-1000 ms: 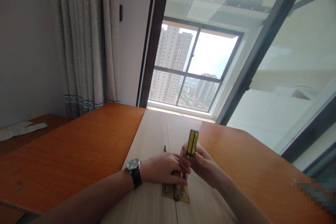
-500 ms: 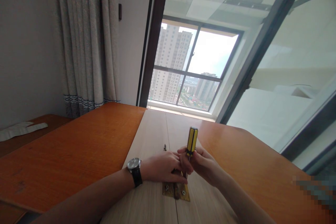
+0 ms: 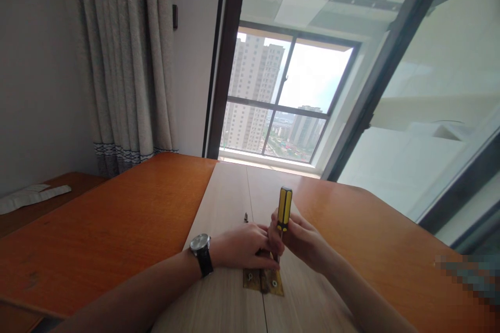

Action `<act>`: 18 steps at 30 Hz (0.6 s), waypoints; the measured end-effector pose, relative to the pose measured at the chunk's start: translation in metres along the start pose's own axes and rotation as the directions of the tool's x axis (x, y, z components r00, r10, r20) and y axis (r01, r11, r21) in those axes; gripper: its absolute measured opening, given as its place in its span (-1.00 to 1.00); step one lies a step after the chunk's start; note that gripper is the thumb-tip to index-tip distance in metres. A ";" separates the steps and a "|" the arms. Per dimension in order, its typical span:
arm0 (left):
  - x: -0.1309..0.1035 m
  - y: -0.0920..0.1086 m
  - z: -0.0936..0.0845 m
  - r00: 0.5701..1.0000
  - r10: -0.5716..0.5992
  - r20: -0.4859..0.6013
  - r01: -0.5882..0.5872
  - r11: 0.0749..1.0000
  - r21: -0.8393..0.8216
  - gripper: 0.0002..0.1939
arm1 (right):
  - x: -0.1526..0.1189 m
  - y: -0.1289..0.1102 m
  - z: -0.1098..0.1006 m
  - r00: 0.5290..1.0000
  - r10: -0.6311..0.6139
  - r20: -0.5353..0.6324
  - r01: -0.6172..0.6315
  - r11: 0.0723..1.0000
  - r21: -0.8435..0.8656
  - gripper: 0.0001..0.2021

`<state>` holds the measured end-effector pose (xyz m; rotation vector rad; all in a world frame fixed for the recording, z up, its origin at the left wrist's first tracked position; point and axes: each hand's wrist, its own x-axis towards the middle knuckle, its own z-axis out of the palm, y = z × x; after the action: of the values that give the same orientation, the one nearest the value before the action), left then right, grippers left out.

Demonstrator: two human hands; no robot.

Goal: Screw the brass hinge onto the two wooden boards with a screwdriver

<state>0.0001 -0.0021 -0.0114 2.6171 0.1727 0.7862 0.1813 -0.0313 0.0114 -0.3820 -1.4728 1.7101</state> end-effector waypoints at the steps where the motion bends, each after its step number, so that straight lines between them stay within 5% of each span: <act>1: 0.000 0.001 0.000 1.000 -0.001 -0.001 0.001 1.000 -0.001 -0.85 | 0.000 0.000 -0.001 1.000 0.003 -0.004 -0.003 1.000 -0.004 -0.71; 11: 0.001 0.005 -0.003 0.999 -0.037 0.038 0.038 0.999 -0.017 -0.87 | 0.002 -0.002 0.003 0.999 0.034 0.000 -0.034 0.999 0.039 -0.64; 18: 0.001 0.006 -0.004 1.000 -0.013 0.026 0.014 0.999 -0.036 -0.84 | 0.001 0.004 0.002 0.998 -0.056 -0.040 0.053 0.996 -0.075 -0.58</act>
<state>-0.0014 -0.0058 -0.0052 2.5879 0.1669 0.7440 0.1774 -0.0316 0.0091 -0.4112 -1.5058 1.5981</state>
